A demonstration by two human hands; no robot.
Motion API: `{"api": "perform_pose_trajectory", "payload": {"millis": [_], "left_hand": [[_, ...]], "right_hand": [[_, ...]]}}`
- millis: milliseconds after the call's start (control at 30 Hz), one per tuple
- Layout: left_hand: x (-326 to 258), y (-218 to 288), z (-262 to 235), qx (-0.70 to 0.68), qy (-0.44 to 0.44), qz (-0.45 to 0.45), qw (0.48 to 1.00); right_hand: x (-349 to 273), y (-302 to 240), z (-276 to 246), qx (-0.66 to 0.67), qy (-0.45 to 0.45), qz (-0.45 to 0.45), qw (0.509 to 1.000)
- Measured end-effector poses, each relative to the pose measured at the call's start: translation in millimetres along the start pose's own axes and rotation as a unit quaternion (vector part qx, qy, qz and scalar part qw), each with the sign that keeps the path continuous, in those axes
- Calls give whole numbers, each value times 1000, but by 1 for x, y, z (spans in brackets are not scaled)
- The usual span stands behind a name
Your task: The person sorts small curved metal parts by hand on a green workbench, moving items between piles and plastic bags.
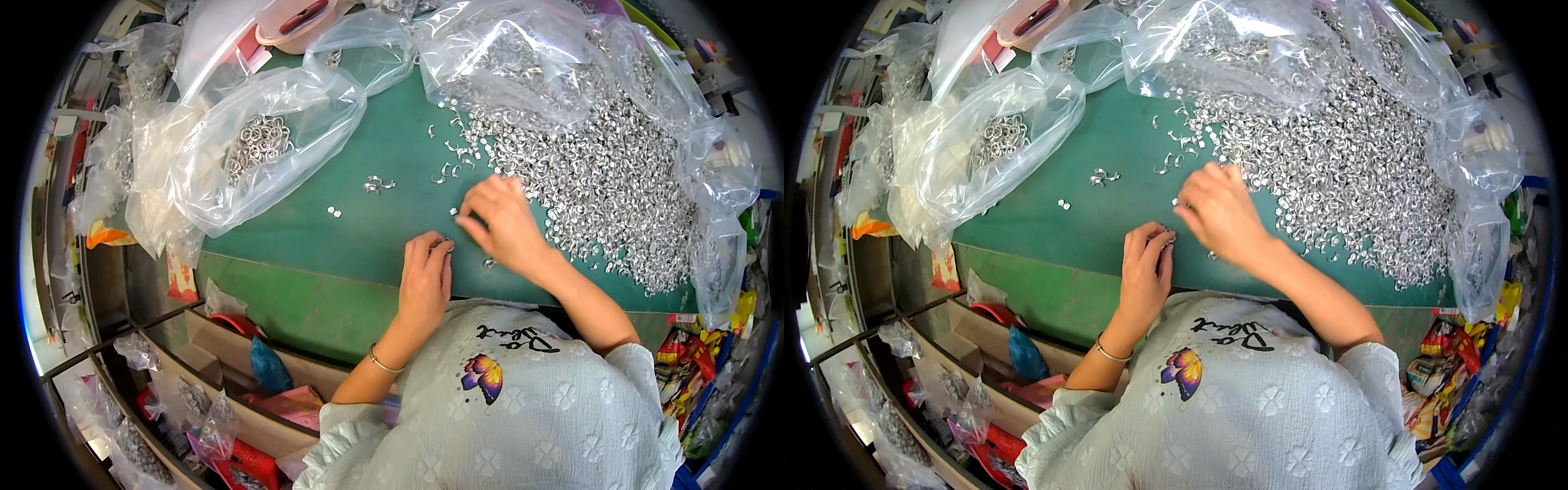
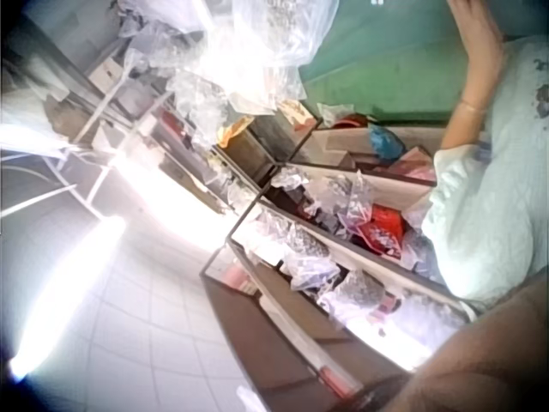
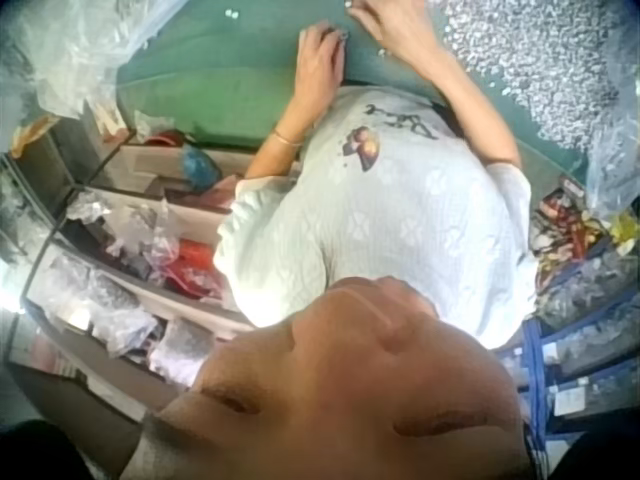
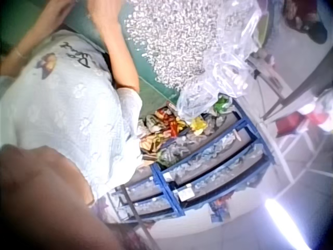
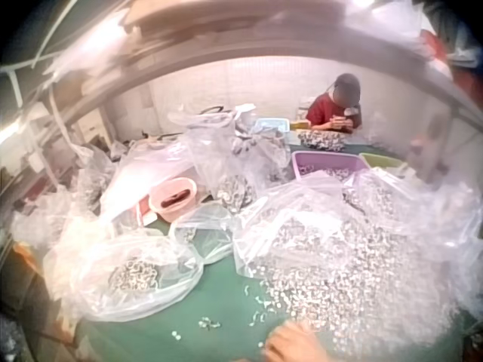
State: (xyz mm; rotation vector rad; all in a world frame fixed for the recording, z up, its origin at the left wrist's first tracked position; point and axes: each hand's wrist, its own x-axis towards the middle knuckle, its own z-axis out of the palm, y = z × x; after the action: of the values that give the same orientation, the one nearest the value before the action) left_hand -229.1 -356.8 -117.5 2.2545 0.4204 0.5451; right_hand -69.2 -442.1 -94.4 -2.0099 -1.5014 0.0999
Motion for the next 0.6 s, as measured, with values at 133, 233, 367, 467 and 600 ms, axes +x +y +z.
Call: {"api": "perform_pose_trajectory", "payload": {"millis": [133, 233, 367, 467, 600], "left_hand": [[-1, 2, 1, -8, 6, -17, 1000], [2, 12, 0, -3, 35, -30, 999], [12, 16, 7, 84, -12, -1, 996], [5, -1, 14, 67, -16, 15, 998], [-1, -3, 4, 29, -7, -4, 1000]], "right_hand": [[-3, -12, 6, 24, -35, -10, 999], [8, 0, -5, 42, -67, 39, 996], [43, 28, 3, 24, 26, 8, 999], [45, 39, 12, -40, 15, -68, 997], [35, 55, -20, -50, -81, -29, 995]]}}
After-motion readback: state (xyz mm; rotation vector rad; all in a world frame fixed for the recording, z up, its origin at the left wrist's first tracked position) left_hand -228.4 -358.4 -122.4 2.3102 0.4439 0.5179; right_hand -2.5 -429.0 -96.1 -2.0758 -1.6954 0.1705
